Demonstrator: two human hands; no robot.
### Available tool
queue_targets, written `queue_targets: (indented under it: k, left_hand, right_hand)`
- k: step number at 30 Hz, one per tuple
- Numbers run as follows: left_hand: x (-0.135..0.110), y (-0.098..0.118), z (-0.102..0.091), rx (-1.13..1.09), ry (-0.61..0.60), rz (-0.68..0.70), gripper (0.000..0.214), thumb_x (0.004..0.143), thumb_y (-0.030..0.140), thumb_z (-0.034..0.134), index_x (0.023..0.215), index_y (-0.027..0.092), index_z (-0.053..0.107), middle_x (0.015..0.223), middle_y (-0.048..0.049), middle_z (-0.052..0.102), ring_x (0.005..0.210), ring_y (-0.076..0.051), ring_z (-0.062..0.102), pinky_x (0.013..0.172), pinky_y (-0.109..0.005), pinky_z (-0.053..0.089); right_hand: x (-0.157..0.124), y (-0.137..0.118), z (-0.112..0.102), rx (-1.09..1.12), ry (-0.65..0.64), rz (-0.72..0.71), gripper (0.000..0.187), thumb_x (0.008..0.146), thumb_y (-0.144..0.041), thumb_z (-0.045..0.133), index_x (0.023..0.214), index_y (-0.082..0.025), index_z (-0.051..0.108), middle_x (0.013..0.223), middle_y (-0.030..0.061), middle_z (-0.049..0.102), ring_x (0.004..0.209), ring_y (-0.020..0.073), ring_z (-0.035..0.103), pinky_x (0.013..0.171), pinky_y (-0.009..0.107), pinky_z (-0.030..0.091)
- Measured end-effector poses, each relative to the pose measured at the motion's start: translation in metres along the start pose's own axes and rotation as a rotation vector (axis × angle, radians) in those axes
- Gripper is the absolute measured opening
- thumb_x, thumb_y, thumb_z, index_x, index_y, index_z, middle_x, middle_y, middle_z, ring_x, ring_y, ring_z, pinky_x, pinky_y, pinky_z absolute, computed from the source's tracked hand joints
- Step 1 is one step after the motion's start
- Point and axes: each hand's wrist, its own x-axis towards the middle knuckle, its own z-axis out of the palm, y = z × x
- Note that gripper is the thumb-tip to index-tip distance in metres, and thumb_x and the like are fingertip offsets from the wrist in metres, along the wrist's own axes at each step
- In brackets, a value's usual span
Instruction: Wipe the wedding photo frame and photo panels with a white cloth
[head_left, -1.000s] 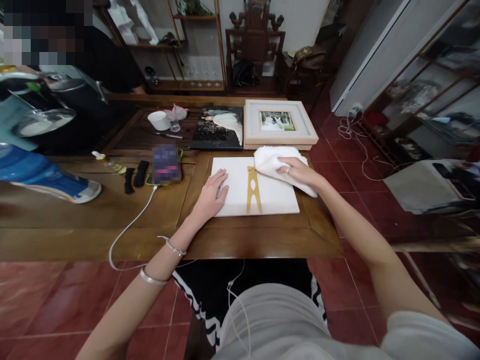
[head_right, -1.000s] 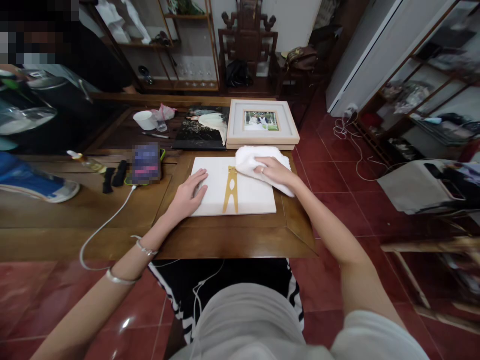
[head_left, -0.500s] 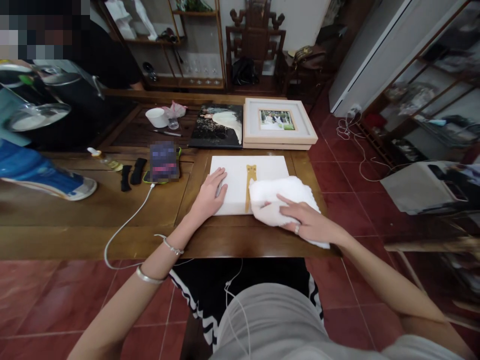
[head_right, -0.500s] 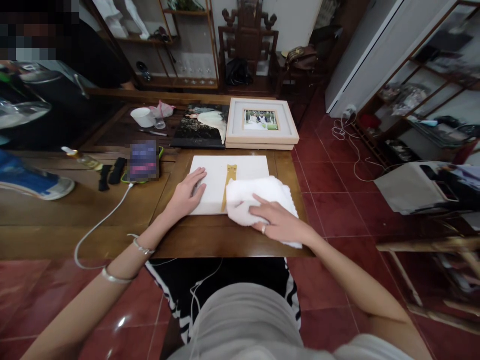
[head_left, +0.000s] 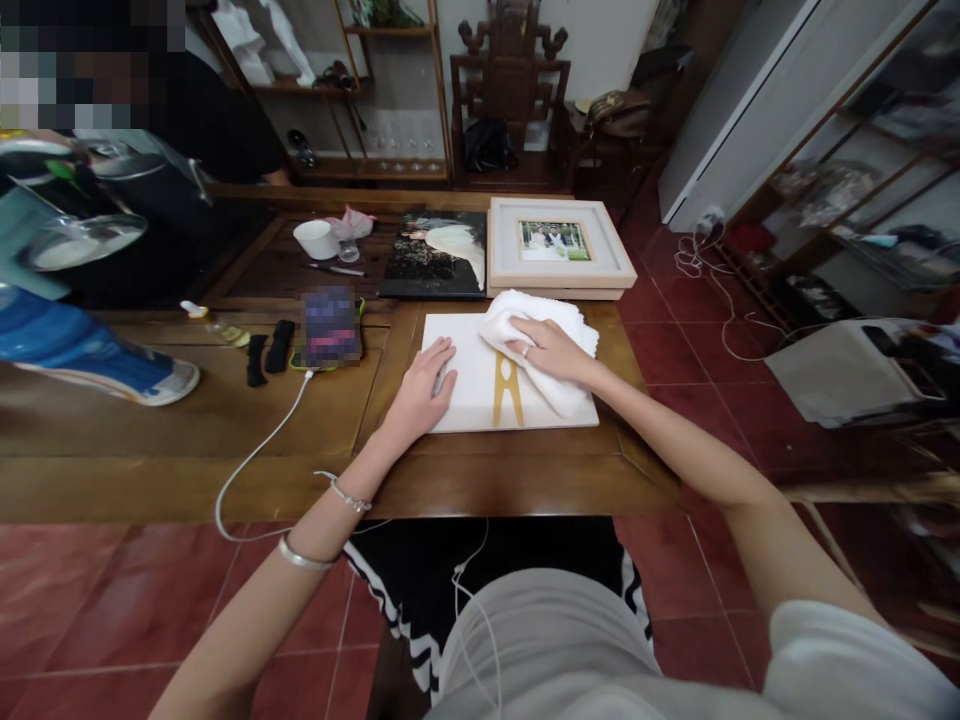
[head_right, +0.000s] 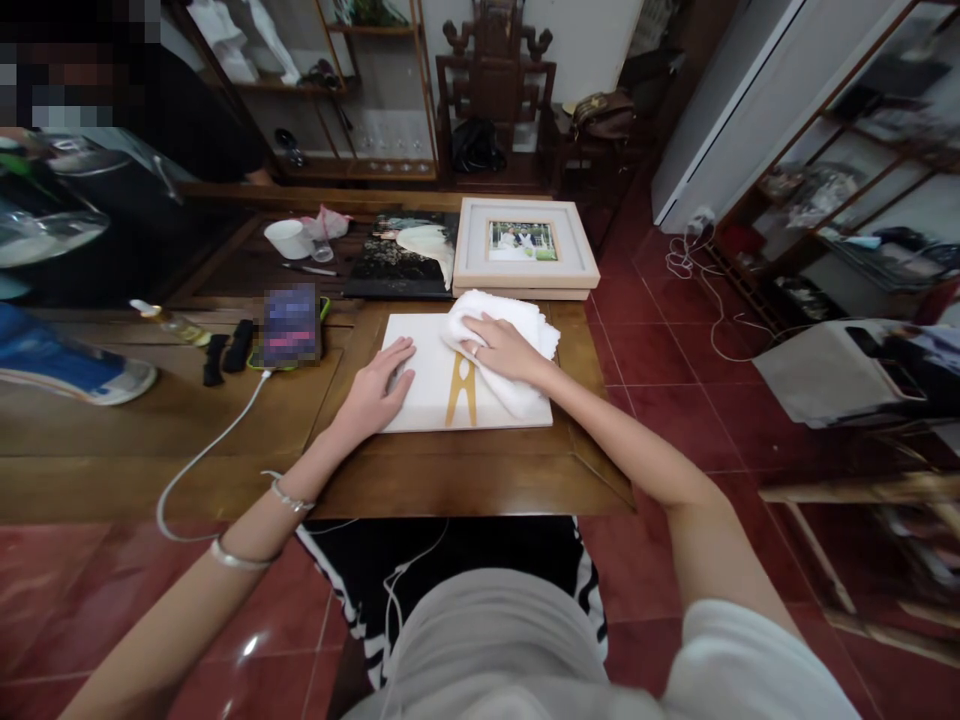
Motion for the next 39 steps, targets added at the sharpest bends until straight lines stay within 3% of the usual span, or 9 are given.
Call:
queue_targets:
  k: [4, 9, 13, 16, 20, 25, 27, 31, 39]
  left_hand:
    - [0.0, 0.0, 0.001, 0.002, 0.002, 0.003, 0.039, 0.091, 0.03, 0.045, 0.124, 0.014, 0.058, 0.14, -0.0143, 0.054, 0.135, -0.027, 0.044, 0.114, -0.051, 0.031]
    - [0.0, 0.001, 0.001, -0.01, -0.007, 0.004, 0.04, 0.091, 0.028, 0.044, 0.125, 0.012, 0.057, 0.14, -0.0169, 0.053, 0.136, -0.028, 0.043, 0.115, -0.051, 0.029]
    - [0.0, 0.001, 0.0, -0.007, -0.014, 0.001, 0.04, 0.091, 0.028, 0.044, 0.125, 0.012, 0.057, 0.14, -0.0169, 0.052, 0.136, -0.028, 0.043, 0.115, -0.052, 0.029]
    - [0.0, 0.0, 0.0, -0.002, -0.017, 0.002, 0.04, 0.091, 0.028, 0.044, 0.125, 0.012, 0.057, 0.141, -0.0174, 0.052, 0.136, -0.028, 0.043, 0.115, -0.052, 0.029]
    - [-0.001, -0.001, 0.001, -0.005, -0.005, 0.005, 0.04, 0.091, 0.028, 0.045, 0.126, 0.012, 0.057, 0.14, -0.0166, 0.053, 0.136, -0.028, 0.043, 0.115, -0.05, 0.03]
    - [0.0, -0.002, 0.001, -0.009, -0.005, 0.006, 0.04, 0.091, 0.028, 0.046, 0.126, 0.011, 0.057, 0.139, -0.0178, 0.053, 0.135, -0.028, 0.044, 0.115, -0.051, 0.03]
    - [0.0, -0.003, 0.001, -0.016, -0.006, 0.014, 0.04, 0.091, 0.028, 0.045, 0.127, 0.013, 0.056, 0.14, -0.0161, 0.053, 0.135, -0.028, 0.044, 0.115, -0.051, 0.03]
    - [0.0, -0.005, 0.002, -0.017, -0.014, 0.029, 0.044, 0.089, 0.024, 0.044, 0.13, 0.013, 0.053, 0.141, -0.0159, 0.052, 0.136, -0.028, 0.043, 0.115, -0.052, 0.03]
    - [0.0, -0.006, 0.003, 0.013, -0.033, 0.041, 0.046, 0.087, 0.018, 0.04, 0.13, 0.009, 0.053, 0.142, -0.0177, 0.05, 0.137, -0.028, 0.041, 0.115, -0.052, 0.03]
  right_hand:
    - [-0.015, -0.013, 0.011, -0.124, -0.075, -0.117, 0.017, 0.089, -0.019, 0.039, 0.096, -0.02, 0.055, 0.112, 0.0133, 0.064, 0.131, 0.034, 0.041, 0.098, 0.05, 0.037]
    - [-0.072, -0.047, 0.016, -0.131, -0.187, -0.329, 0.023, 0.084, -0.008, 0.042, 0.098, -0.019, 0.056, 0.125, 0.0145, 0.061, 0.136, 0.0251, 0.04, 0.112, 0.048, 0.03]
    - [-0.1, -0.068, 0.006, -0.106, -0.34, -0.392, 0.025, 0.082, -0.01, 0.049, 0.103, -0.021, 0.057, 0.136, 0.0124, 0.055, 0.131, 0.025, 0.047, 0.115, 0.045, 0.028]
    - [-0.094, -0.066, -0.003, -0.138, -0.386, -0.301, 0.022, 0.084, -0.012, 0.048, 0.101, -0.021, 0.058, 0.119, 0.012, 0.064, 0.123, 0.029, 0.054, 0.104, 0.047, 0.04]
    - [-0.054, -0.043, -0.01, -0.224, -0.297, -0.125, 0.019, 0.09, -0.02, 0.043, 0.102, -0.02, 0.057, 0.108, 0.0155, 0.066, 0.12, 0.0364, 0.053, 0.085, 0.045, 0.046]
    - [0.004, -0.024, 0.003, -0.23, -0.18, -0.13, 0.021, 0.09, -0.022, 0.041, 0.104, -0.019, 0.057, 0.103, 0.013, 0.067, 0.122, 0.0359, 0.05, 0.091, 0.047, 0.043]
    - [0.014, -0.027, 0.015, -0.293, -0.135, -0.199, 0.023, 0.087, -0.019, 0.045, 0.107, -0.017, 0.057, 0.114, 0.0149, 0.064, 0.123, 0.0336, 0.05, 0.1, 0.051, 0.037]
    - [0.001, -0.041, 0.035, -0.38, -0.113, -0.336, 0.034, 0.078, -0.014, 0.056, 0.112, -0.011, 0.057, 0.14, 0.0237, 0.047, 0.136, 0.0315, 0.038, 0.115, 0.053, 0.02]
    - [-0.071, -0.077, 0.016, -0.275, -0.336, -0.461, 0.03, 0.077, -0.009, 0.055, 0.105, -0.016, 0.063, 0.135, 0.0174, 0.056, 0.134, 0.0244, 0.043, 0.116, 0.048, 0.026]
